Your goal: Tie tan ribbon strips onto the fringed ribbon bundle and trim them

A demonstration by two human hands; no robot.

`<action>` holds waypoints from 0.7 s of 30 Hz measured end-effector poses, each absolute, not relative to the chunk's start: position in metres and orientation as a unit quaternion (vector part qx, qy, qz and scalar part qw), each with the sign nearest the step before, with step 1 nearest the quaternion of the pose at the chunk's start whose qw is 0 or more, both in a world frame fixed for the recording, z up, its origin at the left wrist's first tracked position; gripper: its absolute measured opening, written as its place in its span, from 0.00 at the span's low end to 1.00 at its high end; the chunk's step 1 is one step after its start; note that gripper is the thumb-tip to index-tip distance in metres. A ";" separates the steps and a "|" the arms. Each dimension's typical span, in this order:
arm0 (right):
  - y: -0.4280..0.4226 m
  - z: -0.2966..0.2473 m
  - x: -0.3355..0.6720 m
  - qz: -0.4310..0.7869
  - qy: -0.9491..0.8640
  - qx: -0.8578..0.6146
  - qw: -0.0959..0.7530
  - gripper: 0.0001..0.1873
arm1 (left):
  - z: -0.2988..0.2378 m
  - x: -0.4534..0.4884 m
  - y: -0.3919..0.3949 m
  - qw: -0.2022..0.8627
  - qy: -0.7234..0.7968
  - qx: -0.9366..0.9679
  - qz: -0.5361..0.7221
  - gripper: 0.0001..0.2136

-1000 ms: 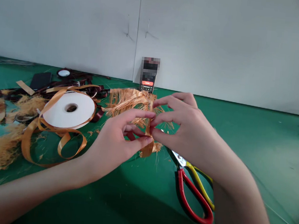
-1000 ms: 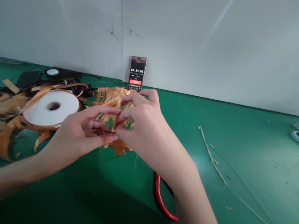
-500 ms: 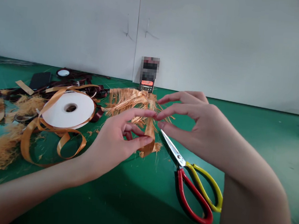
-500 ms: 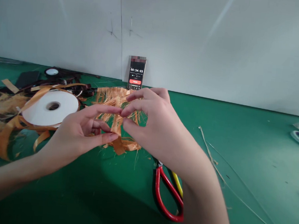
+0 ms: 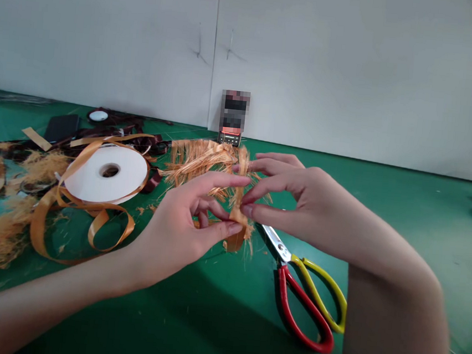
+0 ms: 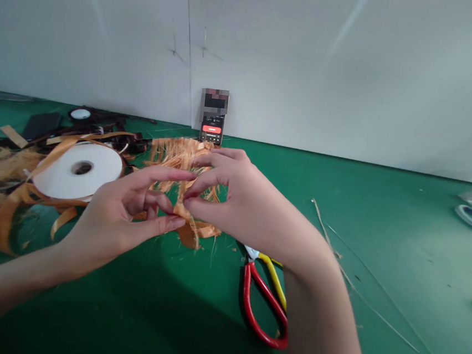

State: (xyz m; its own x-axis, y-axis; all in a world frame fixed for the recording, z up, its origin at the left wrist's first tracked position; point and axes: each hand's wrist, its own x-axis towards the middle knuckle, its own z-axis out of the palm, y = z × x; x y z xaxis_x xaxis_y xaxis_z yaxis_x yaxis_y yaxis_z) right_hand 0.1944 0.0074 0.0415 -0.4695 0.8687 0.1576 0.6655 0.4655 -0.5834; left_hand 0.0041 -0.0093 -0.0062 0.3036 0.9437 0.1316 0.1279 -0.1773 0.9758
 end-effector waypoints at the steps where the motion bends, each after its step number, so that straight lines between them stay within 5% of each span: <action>1: 0.008 0.041 0.195 0.225 -0.825 -0.467 0.224 0.05 | -0.006 0.004 -0.009 0.486 0.418 0.644 0.418 0.20; 21: 0.007 0.043 0.186 0.221 -0.784 -0.507 0.282 0.09 | -0.011 0.001 -0.009 0.479 0.447 0.641 0.400 0.21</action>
State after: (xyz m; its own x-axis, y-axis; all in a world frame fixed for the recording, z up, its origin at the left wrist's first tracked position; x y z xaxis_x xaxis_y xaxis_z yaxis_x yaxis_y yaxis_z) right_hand 0.1863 0.0070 0.0426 -0.3262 0.9198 0.2183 0.6711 0.3880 -0.6318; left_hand 0.0009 -0.0089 -0.0114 0.2802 0.9561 0.0852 0.1895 -0.1421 0.9715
